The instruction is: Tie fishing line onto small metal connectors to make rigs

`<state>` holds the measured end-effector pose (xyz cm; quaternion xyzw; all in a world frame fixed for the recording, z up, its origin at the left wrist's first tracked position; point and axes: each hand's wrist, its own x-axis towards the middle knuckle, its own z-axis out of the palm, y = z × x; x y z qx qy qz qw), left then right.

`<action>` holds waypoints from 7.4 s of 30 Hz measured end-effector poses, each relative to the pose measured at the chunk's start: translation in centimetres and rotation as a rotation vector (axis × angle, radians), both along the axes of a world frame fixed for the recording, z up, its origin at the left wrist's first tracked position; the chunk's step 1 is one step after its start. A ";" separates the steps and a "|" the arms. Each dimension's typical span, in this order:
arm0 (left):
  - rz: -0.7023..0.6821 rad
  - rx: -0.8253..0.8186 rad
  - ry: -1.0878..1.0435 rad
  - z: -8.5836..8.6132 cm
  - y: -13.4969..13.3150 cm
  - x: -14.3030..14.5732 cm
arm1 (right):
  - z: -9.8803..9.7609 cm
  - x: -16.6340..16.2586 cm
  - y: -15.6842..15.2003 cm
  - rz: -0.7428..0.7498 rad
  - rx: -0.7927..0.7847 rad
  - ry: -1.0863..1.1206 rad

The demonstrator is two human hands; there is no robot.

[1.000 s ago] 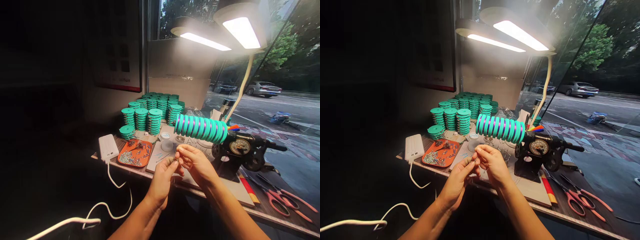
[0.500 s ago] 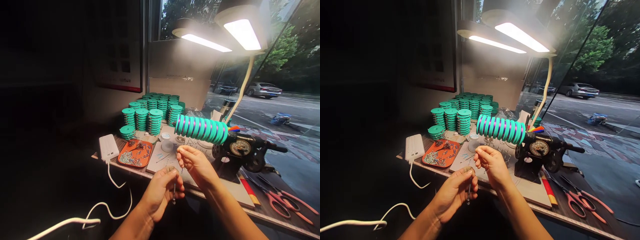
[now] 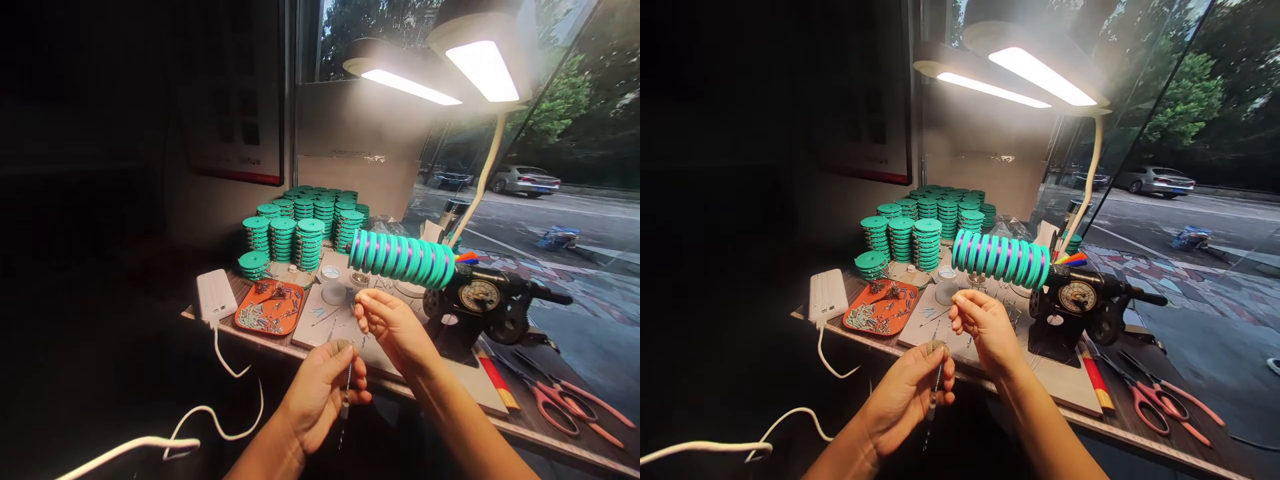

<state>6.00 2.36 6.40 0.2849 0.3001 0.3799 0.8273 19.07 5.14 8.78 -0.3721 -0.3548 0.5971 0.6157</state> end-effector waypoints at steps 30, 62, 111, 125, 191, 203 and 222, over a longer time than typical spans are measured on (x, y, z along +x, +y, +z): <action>0.000 0.216 0.112 0.6 2.1 0.7 | -0.5 0.9 0.2 -0.033 0.089 -0.258; -0.005 0.050 -0.050 -0.3 1.3 0.3 | -2.2 0.2 -1.4 0.236 -0.007 -0.204; -0.094 0.122 0.044 0.8 -1.4 1.0 | 0.1 0.9 -1.1 0.078 0.005 -0.121; -0.122 0.086 0.054 0.4 -2.3 0.2 | -0.1 0.9 -1.0 0.087 0.008 -0.087; -0.091 0.164 0.112 0.5 0.3 1.7 | 0.1 1.1 -0.5 -0.001 0.021 -0.067; -0.093 0.090 0.058 -0.5 -0.2 1.2 | 0.3 1.2 -0.4 -0.025 0.013 -0.080; 0.126 0.557 0.111 1.9 4.2 4.1 | 0.0 2.3 0.5 -0.083 0.077 -0.197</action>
